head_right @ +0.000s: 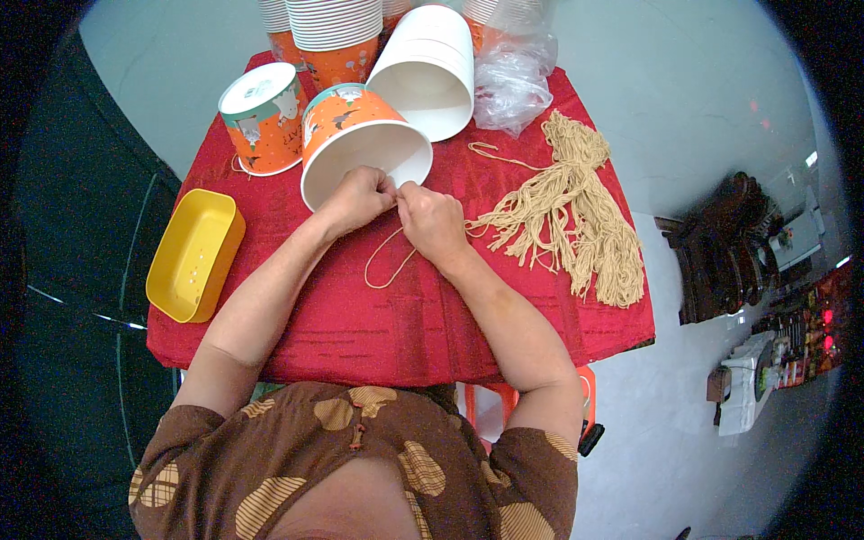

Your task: Threading string handles through pre-punched holes in paper buckets to assemble them.

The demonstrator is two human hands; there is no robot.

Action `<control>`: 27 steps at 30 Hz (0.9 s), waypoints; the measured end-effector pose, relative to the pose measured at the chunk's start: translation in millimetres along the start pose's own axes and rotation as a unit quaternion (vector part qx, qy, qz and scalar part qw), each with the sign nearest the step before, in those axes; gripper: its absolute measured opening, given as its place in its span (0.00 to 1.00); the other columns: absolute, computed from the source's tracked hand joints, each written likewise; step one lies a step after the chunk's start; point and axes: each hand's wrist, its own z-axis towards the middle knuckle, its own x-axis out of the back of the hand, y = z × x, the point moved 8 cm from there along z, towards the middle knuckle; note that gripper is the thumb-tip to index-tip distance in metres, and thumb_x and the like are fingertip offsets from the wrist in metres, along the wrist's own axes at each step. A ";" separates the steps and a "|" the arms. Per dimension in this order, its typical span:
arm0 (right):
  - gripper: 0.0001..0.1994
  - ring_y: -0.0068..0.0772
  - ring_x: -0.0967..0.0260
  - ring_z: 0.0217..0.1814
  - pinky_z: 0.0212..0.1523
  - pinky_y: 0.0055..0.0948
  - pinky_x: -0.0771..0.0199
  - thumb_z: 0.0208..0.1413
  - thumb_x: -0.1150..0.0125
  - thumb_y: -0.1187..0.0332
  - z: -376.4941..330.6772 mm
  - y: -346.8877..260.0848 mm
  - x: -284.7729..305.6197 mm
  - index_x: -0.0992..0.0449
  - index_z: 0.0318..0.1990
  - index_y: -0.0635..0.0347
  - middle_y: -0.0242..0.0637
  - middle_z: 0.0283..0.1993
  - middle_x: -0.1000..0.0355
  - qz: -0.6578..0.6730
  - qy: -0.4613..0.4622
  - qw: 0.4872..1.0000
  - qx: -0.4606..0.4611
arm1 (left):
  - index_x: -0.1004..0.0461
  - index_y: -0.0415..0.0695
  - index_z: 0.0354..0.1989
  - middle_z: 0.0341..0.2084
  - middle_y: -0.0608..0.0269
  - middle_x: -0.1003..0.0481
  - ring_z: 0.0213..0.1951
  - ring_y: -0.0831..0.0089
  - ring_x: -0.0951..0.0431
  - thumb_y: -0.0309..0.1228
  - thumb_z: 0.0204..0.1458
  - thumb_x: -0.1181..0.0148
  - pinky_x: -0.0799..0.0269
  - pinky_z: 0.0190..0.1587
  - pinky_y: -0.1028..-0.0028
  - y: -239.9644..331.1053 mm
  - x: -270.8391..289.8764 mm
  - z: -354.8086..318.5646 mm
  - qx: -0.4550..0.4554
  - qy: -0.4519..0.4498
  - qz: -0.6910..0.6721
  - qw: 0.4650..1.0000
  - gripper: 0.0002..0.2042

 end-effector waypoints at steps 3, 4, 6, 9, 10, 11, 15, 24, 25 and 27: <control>0.03 0.51 0.26 0.27 0.26 0.44 0.27 0.51 0.39 0.72 0.1 0.1 -0.5 0.24 0.31 0.60 0.49 0.24 0.27 -0.005 -0.006 1.000 0.001 | 0.24 0.34 0.24 0.22 0.53 0.23 0.27 0.70 0.25 0.26 0.46 0.41 0.29 0.32 0.67 1.3 1.2 -0.4 -0.004 0.010 0.006 1.000 0.06; 0.03 0.51 0.26 0.27 0.26 0.44 0.27 0.51 0.40 0.72 0.0 0.8 -0.9 0.25 0.31 0.60 0.49 0.23 0.27 -0.005 -0.009 1.000 -0.001 | 0.24 0.34 0.24 0.22 0.53 0.23 0.27 0.70 0.25 0.26 0.45 0.41 0.29 0.32 0.67 2.1 1.0 -0.7 -0.005 0.007 0.005 1.000 0.06; 0.03 0.52 0.26 0.26 0.26 0.44 0.28 0.51 0.40 0.72 -0.4 3.1 -2.3 0.25 0.31 0.61 0.49 0.23 0.27 -0.005 -0.011 1.000 -0.003 | 0.24 0.34 0.25 0.22 0.52 0.23 0.27 0.69 0.25 0.26 0.45 0.41 0.29 0.33 0.67 3.4 0.9 -1.3 -0.007 0.004 0.005 1.000 0.06; 0.03 0.52 0.26 0.26 0.26 0.43 0.28 0.51 0.40 0.73 -1.2 12.3 -5.5 0.25 0.31 0.62 0.50 0.23 0.27 0.036 -0.012 0.999 -0.029 | 0.25 0.34 0.26 0.22 0.52 0.23 0.28 0.69 0.25 0.25 0.45 0.41 0.29 0.33 0.67 4.6 0.7 -1.8 -0.013 0.003 0.007 1.000 0.06; 0.03 0.52 0.26 0.27 0.27 0.43 0.28 0.51 0.40 0.72 -0.8 14.2 -7.4 0.25 0.31 0.63 0.50 0.24 0.27 0.052 -0.025 0.998 -0.036 | 0.25 0.34 0.26 0.23 0.51 0.23 0.28 0.68 0.25 0.25 0.45 0.41 0.29 0.33 0.67 5.3 0.7 -2.0 -0.021 0.003 0.006 1.000 0.06; 0.04 0.52 0.26 0.27 0.27 0.43 0.28 0.51 0.41 0.72 -0.6 16.2 -9.5 0.25 0.31 0.63 0.51 0.24 0.27 0.069 -0.038 0.996 -0.043 | 0.25 0.33 0.26 0.23 0.51 0.23 0.28 0.68 0.24 0.25 0.45 0.41 0.29 0.33 0.66 6.1 0.5 -2.2 -0.030 0.004 0.005 1.000 0.06; 0.05 0.53 0.26 0.29 0.29 0.44 0.28 0.53 0.42 0.71 0.2 21.3 -12.8 0.25 0.32 0.64 0.51 0.25 0.27 0.076 -0.067 0.993 -0.059 | 0.25 0.33 0.27 0.24 0.47 0.23 0.29 0.66 0.24 0.26 0.46 0.40 0.29 0.34 0.65 5.8 -0.4 -1.4 -0.030 0.002 0.017 0.999 0.07; 0.08 0.55 0.26 0.32 0.33 0.46 0.29 0.55 0.46 0.69 1.5 21.7 -12.2 0.25 0.33 0.64 0.52 0.27 0.26 0.079 -0.115 0.986 -0.089 | 0.25 0.33 0.27 0.25 0.44 0.23 0.29 0.61 0.22 0.28 0.47 0.38 0.28 0.35 0.63 13.8 5.1 -4.3 -0.040 0.011 0.056 0.998 0.08; 0.08 0.55 0.26 0.33 0.33 0.46 0.29 0.55 0.46 0.69 1.9 22.2 -13.0 0.25 0.33 0.64 0.52 0.28 0.26 0.077 -0.121 0.985 -0.092 | 0.25 0.33 0.26 0.24 0.44 0.23 0.28 0.62 0.23 0.28 0.47 0.38 0.29 0.34 0.63 12.9 4.5 -4.3 -0.029 0.000 0.055 0.998 0.09; 0.08 0.55 0.26 0.33 0.33 0.45 0.29 0.56 0.46 0.69 2.3 23.0 -13.9 0.25 0.33 0.65 0.52 0.28 0.26 0.075 -0.127 0.984 -0.096 | 0.25 0.33 0.25 0.23 0.45 0.24 0.27 0.64 0.24 0.28 0.47 0.38 0.29 0.33 0.63 11.7 3.4 -4.4 -0.020 -0.011 0.054 0.998 0.09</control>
